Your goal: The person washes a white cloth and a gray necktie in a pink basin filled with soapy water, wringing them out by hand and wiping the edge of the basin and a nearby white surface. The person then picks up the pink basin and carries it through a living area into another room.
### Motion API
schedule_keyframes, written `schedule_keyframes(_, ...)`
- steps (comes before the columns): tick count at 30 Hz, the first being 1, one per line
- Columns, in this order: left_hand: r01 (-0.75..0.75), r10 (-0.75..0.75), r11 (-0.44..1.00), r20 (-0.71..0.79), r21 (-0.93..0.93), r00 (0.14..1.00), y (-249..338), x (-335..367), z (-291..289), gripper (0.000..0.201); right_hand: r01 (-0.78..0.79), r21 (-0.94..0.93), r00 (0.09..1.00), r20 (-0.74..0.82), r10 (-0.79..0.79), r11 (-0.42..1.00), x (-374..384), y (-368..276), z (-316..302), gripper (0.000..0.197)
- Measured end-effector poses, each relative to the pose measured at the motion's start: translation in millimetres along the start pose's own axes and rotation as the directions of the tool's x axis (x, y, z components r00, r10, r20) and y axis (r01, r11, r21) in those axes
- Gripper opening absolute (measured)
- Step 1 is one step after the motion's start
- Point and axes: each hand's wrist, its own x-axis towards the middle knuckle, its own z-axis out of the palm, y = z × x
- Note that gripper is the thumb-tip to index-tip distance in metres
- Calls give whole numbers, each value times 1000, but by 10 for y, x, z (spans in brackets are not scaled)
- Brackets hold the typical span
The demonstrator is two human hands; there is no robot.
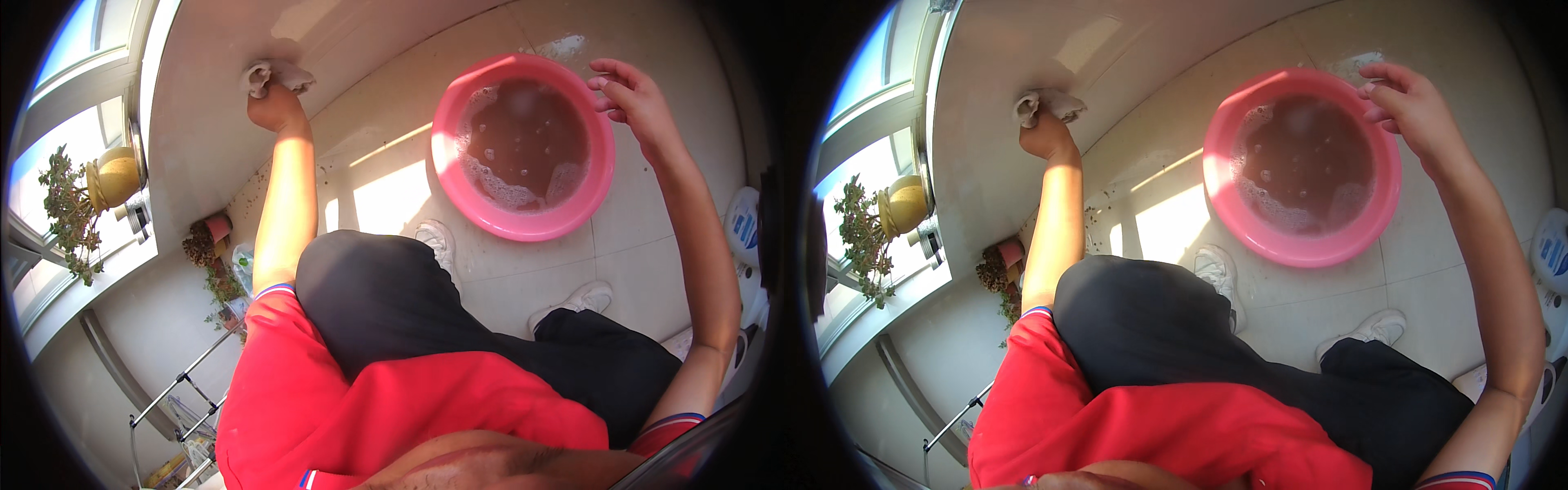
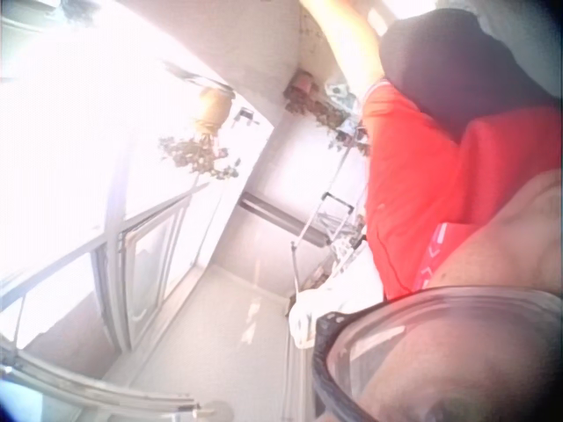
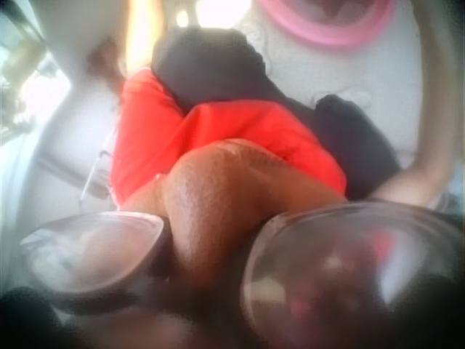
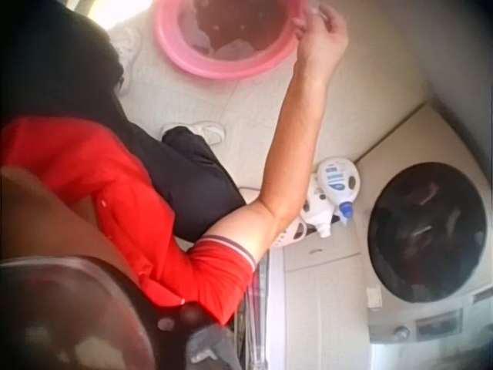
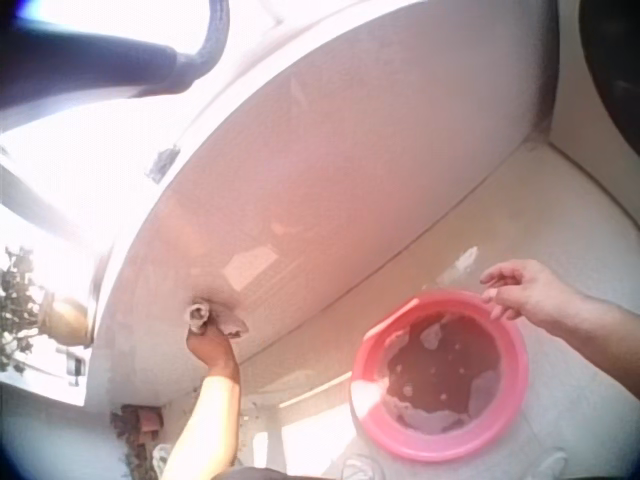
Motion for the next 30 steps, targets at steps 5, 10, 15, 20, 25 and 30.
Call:
schedule_keyframes(5, 259, -301, 940, -181, -221, 936, 504, 59, -107, 16, -11, 30, 999, 40, 10, 999, -9, -25, 66, 43)
schedule_keyframes(10, -264, 222, 951, 241, 162, 945, 745, -318, 659, 21, 24, 57, 999, 19, -25, 998, -56, -138, 287, 46)
schedule_keyframes(15, -464, 241, 826, 545, 319, 803, 823, -545, 1220, 23, 16, -4, 999, 41, -16, 1000, -82, -149, 311, 45)
schedule_keyframes(20, -249, 142, 935, 378, 253, 915, 467, -295, 521, 29, 42, -34, 999, 15, -41, 999, -97, -272, 228, 44)
schedule_keyframes(25, 46, -46, 999, -15, 29, 999, 125, 172, -306, 25, 103, -27, 994, 25, -103, 994, 1, -267, 259, 43)
schedule_keyframes(30, 144, -149, 987, -74, -67, 986, 274, 206, -179, 23, 28, -35, 995, 99, -25, 999, -32, -176, 397, 43)
